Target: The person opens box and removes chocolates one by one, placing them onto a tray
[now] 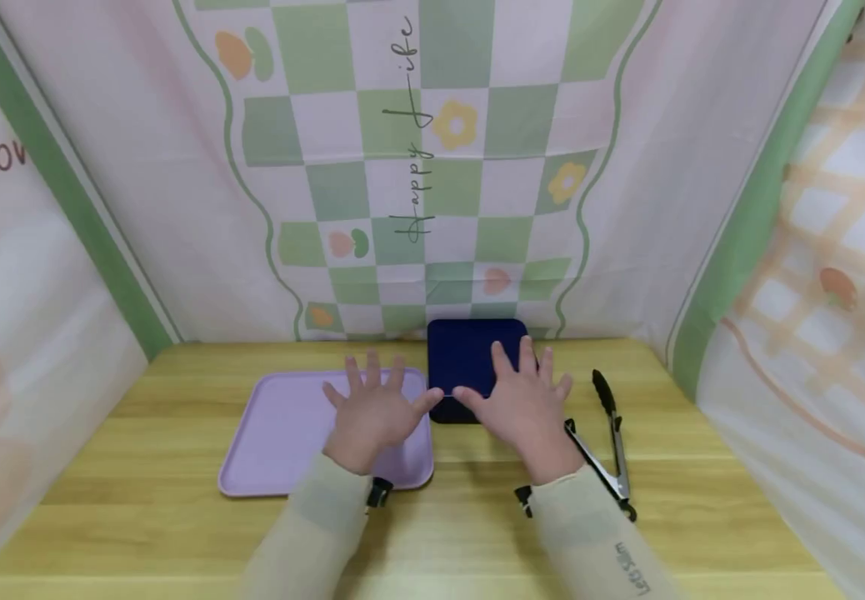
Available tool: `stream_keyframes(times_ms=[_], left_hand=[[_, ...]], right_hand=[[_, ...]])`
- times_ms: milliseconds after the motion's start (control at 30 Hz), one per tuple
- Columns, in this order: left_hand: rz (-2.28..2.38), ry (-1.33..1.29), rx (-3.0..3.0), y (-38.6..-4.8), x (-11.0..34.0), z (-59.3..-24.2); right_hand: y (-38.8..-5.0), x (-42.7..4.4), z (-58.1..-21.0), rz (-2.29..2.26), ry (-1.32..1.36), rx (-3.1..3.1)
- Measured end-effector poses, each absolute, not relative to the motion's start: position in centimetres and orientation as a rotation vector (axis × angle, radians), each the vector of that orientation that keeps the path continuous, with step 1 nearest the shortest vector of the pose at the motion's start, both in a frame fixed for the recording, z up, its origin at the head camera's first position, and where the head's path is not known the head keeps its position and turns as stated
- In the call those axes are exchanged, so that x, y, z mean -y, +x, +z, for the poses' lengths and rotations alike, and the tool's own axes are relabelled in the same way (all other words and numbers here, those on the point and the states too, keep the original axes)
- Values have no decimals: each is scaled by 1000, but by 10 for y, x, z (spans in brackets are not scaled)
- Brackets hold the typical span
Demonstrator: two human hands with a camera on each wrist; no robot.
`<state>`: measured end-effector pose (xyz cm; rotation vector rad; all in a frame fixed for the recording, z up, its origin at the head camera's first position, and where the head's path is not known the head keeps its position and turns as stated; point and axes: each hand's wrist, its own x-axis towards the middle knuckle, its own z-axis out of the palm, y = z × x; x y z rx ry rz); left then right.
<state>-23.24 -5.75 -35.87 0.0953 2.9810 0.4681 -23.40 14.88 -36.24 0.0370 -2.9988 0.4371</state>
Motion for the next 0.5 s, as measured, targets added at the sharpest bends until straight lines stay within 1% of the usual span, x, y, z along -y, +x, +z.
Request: stream_keyframes(times_ms=[100,200,267,400,500], left_hand=[[698,290,-2908,-245,65,-358],[981,361,-2809,-261,70,-358],[1197,306,-2730,-274,71,-361],[1676,84,-2409,-294,69,-374],[1897,-40,-2167,-303,65,-383]], right_hand=[[-242,-171,-356,574,28,2948],[-250,-197,-350,818,-6,2935],[-255,-214,-349,1034,-42,2926],[-269,-238,-353,1610,-189,2786],[-278,-247,-359,1993,-298,2608]])
